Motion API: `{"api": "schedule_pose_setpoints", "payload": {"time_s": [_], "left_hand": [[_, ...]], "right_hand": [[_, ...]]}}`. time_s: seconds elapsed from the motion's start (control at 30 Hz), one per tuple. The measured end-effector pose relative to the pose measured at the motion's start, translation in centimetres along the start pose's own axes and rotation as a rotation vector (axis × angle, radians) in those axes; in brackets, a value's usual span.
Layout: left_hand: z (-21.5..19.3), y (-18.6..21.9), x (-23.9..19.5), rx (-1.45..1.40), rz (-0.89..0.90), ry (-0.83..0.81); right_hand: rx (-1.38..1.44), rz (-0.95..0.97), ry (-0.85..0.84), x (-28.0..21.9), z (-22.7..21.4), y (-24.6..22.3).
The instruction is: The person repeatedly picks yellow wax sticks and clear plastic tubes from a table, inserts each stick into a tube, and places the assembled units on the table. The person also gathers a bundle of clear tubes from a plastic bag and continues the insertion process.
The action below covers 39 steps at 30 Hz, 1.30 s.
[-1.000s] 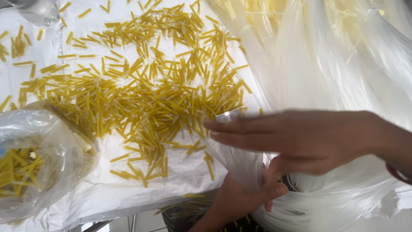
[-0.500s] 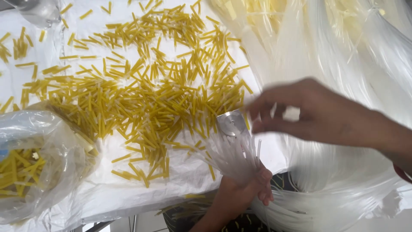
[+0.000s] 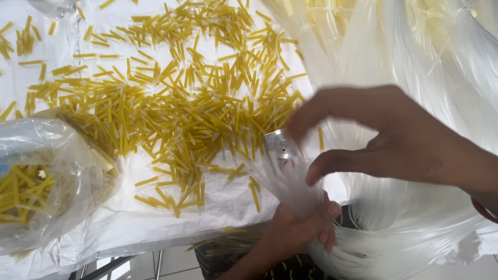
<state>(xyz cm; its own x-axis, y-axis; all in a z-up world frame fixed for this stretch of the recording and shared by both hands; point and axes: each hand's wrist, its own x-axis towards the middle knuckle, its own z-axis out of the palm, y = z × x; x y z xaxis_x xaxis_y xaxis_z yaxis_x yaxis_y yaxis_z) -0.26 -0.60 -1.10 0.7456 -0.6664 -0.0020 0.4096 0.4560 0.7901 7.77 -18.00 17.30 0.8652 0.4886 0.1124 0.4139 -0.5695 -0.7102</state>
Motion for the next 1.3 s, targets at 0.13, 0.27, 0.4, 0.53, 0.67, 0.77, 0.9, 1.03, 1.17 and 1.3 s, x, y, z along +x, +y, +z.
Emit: {"api": "schedule_pose_setpoints", "payload": {"time_s": [0.13,0.27,0.4,0.53,0.67,0.77,0.9,1.03,1.17,1.3], "left_hand": [[1.0,1.9,0.6,-0.021,-0.158,0.003],[0.9,1.4,0.4,-0.074,-0.161,0.008],[0.3,-0.4,0.3,0.024,-0.084,-0.047],[0.3,-0.7,0.5,0.009,-0.064,0.027],[-0.3,-1.8,-0.1,-0.129,0.029,0.107],[-0.1,-1.0,-0.6,-0.069,0.211,0.097],[0.6,2.4,-1.2,0.202,0.296,0.174],[0.7,4.0,-0.8,0.745,0.546,0.255],[0.1,5.0,-0.8,0.975,0.535,0.226],[0.6,6.7,-0.2,1.047,0.401,0.191]], "right_hand": [[-0.118,-0.316,0.027,1.9,-0.2,-0.5],[-0.104,-0.402,-0.782,2.2,0.9,0.1],[0.186,-0.385,-0.545,3.1,-0.2,-0.2],[-0.043,-0.363,-0.598,2.6,1.2,0.4],[0.177,-0.159,-0.313,0.5,0.6,0.6],[0.135,-0.096,-0.028,-2.6,2.5,1.4],[0.49,0.041,-0.039,-7.4,9.1,3.3],[0.751,0.088,0.019,-12.0,14.6,6.2],[0.222,-0.007,-0.157,-17.4,17.9,10.2],[0.802,0.479,-0.238,-13.0,16.2,7.1]]}}
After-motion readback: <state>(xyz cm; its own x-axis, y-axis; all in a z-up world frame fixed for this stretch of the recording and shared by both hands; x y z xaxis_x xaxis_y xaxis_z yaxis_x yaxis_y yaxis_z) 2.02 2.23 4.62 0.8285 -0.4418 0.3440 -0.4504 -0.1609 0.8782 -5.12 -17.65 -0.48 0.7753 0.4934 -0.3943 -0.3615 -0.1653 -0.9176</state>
